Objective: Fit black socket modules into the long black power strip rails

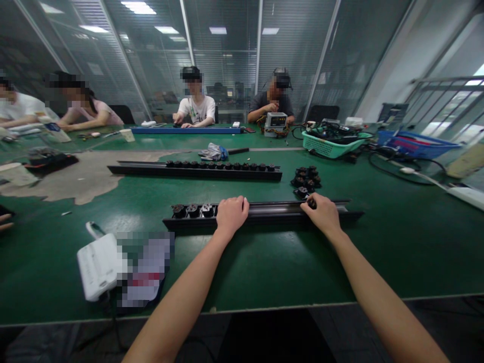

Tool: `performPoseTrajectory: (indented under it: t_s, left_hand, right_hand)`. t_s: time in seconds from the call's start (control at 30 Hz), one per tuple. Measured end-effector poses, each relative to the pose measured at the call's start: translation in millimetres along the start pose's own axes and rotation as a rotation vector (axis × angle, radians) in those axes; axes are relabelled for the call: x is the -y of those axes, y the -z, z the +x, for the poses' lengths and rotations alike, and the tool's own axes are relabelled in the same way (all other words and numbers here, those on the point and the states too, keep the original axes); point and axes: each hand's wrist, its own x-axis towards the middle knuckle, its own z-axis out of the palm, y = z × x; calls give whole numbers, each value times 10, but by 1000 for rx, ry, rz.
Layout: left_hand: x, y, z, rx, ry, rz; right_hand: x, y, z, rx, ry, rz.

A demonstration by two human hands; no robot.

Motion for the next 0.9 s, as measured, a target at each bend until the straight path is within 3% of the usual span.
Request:
performPoseTrajectory:
  t_s: [0.9]
  left_hand:
    - [2,-3,7,-23,-6,16]
  right_hand:
    - [-59,-6,17,-25,-62,-62]
